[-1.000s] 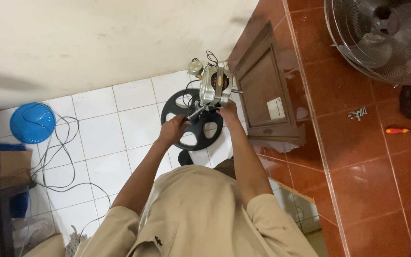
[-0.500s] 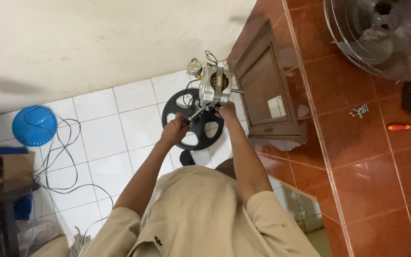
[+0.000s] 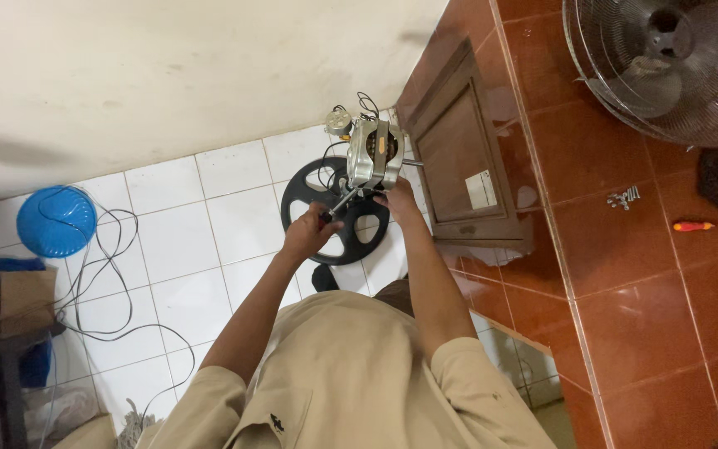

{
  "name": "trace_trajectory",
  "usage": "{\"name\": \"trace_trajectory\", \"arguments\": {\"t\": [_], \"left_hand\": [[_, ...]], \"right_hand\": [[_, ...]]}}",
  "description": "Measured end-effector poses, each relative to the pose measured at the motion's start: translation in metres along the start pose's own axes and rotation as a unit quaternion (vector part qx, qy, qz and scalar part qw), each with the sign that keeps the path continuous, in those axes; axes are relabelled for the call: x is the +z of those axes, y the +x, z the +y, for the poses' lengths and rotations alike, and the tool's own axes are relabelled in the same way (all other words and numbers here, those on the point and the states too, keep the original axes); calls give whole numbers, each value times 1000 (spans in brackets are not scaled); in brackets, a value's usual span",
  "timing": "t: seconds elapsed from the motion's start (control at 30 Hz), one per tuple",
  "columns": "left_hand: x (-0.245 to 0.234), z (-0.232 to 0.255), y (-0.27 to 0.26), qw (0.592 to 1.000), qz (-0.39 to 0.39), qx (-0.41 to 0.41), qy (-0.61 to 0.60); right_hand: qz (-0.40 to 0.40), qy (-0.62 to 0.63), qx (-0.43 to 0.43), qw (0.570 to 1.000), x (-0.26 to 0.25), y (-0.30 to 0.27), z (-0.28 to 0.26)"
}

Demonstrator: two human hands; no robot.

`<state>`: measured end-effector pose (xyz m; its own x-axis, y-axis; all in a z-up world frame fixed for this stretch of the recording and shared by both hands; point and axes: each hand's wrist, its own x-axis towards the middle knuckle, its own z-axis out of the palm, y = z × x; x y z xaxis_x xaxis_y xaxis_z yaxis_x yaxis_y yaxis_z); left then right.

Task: The person uses a screwdriver to tighten screws on a disassembled fan motor mounted on a stand. They rotate the motor housing to access different screw locations and continue securing the components throughout the clip.

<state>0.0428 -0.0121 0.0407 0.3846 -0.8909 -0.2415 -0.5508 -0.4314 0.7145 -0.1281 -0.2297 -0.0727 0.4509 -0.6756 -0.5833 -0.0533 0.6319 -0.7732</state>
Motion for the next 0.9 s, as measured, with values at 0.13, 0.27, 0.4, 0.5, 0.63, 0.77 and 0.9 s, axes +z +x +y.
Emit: {"name": "trace_trajectory", "arguments": {"t": [0.13,0.27,0.4,0.5,0.63,0.77,0.9], "left_hand": [[0,-1,1,999,28,27,12],[1,-7,1,998,33,42,16],[2,-9,-1,997,48,59,3],[2,-5,-3,996,52,68,0],[3,1,-4,998,36,42,-10],[4,1,-2,1000,0,10,-9],[6,-4,0,999,29,40,-16]], "right_hand": [[52,-41,10,998,7,4,6],[35,-41,15,998,3,4,4],[-12,-48,0,999,-4,0,-3],[-9,-36,15,999,-4,-5,-7],[-16,9,9,1000,-1,-8,-8],[4,22,-8,1000,5,-4,-2],[1,41,-12,999,7,1,2]]}}
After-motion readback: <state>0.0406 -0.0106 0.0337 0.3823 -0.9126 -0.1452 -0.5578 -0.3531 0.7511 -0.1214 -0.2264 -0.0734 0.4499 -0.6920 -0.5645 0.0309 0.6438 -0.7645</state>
